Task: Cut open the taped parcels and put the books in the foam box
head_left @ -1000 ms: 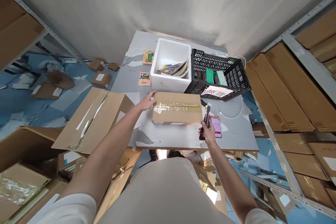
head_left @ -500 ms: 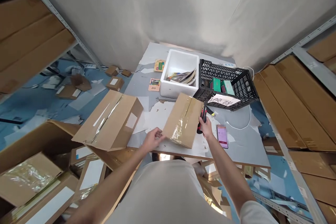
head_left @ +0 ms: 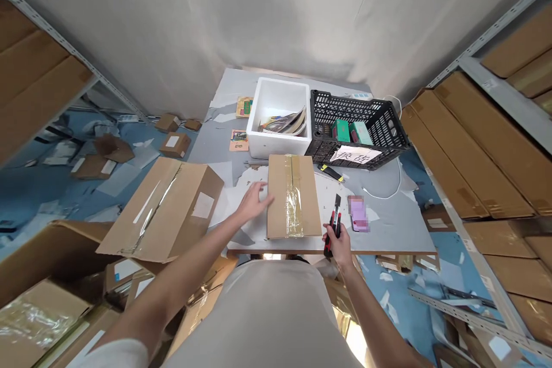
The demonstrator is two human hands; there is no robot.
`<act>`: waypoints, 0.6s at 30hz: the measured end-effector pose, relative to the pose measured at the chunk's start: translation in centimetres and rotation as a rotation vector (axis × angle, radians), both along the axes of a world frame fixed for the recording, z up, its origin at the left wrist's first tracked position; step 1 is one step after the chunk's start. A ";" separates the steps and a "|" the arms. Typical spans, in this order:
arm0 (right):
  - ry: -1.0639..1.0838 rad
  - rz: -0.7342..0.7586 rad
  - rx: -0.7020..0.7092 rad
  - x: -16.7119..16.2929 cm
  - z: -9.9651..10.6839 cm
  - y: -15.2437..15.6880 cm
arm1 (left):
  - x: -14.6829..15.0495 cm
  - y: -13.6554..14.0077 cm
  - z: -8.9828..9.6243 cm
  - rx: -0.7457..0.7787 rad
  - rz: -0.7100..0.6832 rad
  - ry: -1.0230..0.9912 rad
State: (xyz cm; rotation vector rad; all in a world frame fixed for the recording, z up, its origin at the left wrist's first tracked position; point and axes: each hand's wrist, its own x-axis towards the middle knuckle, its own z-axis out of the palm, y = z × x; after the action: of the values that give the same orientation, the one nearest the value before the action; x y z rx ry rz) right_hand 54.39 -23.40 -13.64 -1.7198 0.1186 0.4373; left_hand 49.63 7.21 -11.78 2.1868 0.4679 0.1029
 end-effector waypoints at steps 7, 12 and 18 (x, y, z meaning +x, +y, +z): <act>0.408 -0.073 0.394 -4.8 0.5 -0.4 | 12.0 3.9 1.1 0.258 -0.186 0.088; 0.371 -0.144 0.456 -4.1 0.8 0.3 | 11.8 4.5 1.1 0.289 -0.146 0.190; 0.182 -0.133 0.403 1.0 0.2 0.1 | 3.0 3.0 0.9 0.358 0.172 0.195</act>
State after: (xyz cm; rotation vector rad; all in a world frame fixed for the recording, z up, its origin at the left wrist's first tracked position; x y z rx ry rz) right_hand 55.42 -23.28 -13.46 -1.2669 0.2573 0.4822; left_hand 52.64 10.22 -10.92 2.5161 0.7993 0.0712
